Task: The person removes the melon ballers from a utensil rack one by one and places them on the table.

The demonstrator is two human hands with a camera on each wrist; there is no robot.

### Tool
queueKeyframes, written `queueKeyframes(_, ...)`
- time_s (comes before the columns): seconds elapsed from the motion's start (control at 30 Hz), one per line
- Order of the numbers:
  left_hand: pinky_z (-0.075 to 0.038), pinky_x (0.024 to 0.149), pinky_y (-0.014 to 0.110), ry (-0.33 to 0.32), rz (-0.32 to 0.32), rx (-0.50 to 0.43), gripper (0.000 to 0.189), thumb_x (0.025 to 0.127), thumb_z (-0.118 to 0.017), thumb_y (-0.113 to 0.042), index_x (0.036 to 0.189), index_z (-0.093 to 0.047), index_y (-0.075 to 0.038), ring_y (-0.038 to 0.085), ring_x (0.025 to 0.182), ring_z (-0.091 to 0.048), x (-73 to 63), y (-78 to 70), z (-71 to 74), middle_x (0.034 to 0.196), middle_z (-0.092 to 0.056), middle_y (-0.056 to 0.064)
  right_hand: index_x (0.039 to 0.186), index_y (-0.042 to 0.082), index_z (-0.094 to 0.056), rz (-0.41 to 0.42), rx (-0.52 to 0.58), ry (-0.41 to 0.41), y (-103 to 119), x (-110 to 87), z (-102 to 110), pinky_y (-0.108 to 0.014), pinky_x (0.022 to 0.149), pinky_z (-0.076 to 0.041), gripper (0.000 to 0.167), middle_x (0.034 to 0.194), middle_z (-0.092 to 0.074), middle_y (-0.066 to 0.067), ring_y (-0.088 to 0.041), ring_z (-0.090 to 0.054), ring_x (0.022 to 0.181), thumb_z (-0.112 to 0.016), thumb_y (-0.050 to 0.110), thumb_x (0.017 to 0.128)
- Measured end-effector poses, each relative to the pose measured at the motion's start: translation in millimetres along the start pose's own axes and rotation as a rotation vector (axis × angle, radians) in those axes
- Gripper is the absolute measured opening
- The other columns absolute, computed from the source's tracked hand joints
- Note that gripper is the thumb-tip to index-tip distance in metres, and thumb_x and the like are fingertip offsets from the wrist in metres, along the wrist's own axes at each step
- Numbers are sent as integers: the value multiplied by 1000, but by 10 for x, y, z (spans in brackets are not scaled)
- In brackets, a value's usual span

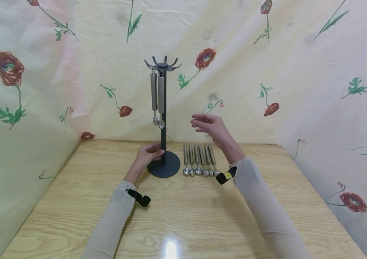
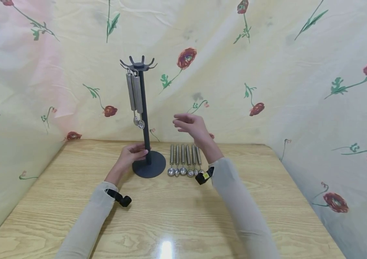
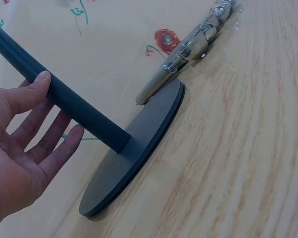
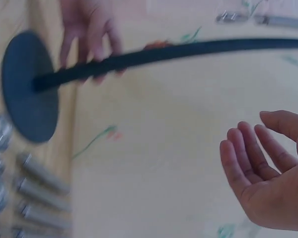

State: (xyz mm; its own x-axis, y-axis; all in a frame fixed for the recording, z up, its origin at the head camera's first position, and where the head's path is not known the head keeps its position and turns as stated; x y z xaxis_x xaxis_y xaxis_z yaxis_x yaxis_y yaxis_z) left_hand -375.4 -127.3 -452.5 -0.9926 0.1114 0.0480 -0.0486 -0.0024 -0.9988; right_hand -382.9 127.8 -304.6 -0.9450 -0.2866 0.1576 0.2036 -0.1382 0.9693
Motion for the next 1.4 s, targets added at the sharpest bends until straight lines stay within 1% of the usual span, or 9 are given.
queueKeyframes(0.13, -63, 89, 36, -7, -8, -5, 39, 94, -73, -9, 133, -67, -3, 10, 96, -73, 11, 10, 2, 125, -71, 17, 133, 4, -64, 63, 86, 41, 272, 55, -209, -35, 99, -59, 37, 123, -71, -11, -27, -67, 116, -68, 17, 99)
queueKeyframes(0.3, -64, 87, 35, -17, -8, -17, 39, 93, -74, -8, 132, -67, -2, 8, 92, -73, 18, 30, 8, 121, -73, 16, 133, 5, -64, 123, 118, 115, 554, 107, -412, -35, 101, -58, 35, 126, -69, -13, -24, -67, 116, -66, 17, 100)
queueKeyframes(0.4, -64, 86, 34, -21, -12, -22, 39, 93, -74, -7, 131, -67, -2, 8, 91, -73, 13, 27, 9, 118, -74, 15, 133, 4, -64, 158, 152, 147, 683, 123, -502, -36, 103, -57, 34, 127, -69, -14, -23, -67, 117, -65, 13, 100)
queueKeyframes(0.5, -64, 87, 35, -23, -20, -24, 39, 93, -74, -7, 131, -67, -1, 7, 90, -73, 9, 16, 7, 118, -74, 14, 133, 2, -64, 178, 192, 161, 788, 124, -573, -37, 104, -56, 34, 127, -70, -14, -24, -67, 118, -65, 9, 100)
queueKeyframes(0.63, -63, 88, 37, -26, -18, -21, 40, 93, -73, -7, 132, -66, 0, 6, 90, -73, 11, 13, 4, 119, -74, 14, 134, 0, -63, 194, 205, 173, 895, 116, -648, -38, 105, -56, 35, 126, -71, -13, -24, -68, 118, -65, 8, 100)
queueKeyframes(0.8, -63, 89, 37, -31, 4, -27, 41, 93, -73, -6, 134, -65, 0, 5, 89, -72, 23, 36, 5, 119, -74, 13, 132, 0, -64, 208, 206, 189, 958, 126, -721, -40, 106, -55, 34, 124, -72, -10, -22, -69, 115, -64, 6, 99)
queueKeyframes(0.97, -62, 90, 37, -31, 10, -26, 42, 94, -73, -6, 134, -65, -1, 5, 90, -72, 33, 50, 6, 122, -73, 15, 132, 0, -65, 205, 201, 184, 966, 144, -759, -41, 107, -54, 34, 117, -74, -7, -19, -71, 108, -66, 5, 98)
queueKeyframes(1.2, -63, 87, 34, -27, 13, -24, 41, 94, -72, -6, 134, -65, -1, 5, 91, -72, 37, 55, 13, 125, -71, 17, 130, 0, -66, 181, 203, 171, 929, 180, -795, -35, 101, -58, 35, 111, -75, -6, -18, -72, 101, -69, 2, 95)
queueKeyframes(1.4, -63, 87, 34, -23, 8, -33, 41, 94, -72, -5, 134, -65, -1, 6, 91, -72, 32, 39, 5, 125, -71, 18, 129, -1, -66, 179, 195, 165, 926, 187, -821, -34, 97, -58, 35, 107, -74, -5, -18, -70, 98, -70, 1, 94)
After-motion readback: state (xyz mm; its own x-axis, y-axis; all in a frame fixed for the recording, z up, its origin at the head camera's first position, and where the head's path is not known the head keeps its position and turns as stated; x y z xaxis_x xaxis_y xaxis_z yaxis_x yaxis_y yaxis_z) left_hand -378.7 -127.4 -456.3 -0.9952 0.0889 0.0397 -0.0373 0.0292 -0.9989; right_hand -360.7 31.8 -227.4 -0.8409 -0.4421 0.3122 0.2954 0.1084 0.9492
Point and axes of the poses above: each hand's wrist, its own x-axis towards the middle knuckle, its own z-axis out of the back of the hand, y = z × x, the point moved 5 cm from there along x, towards the middle knuckle
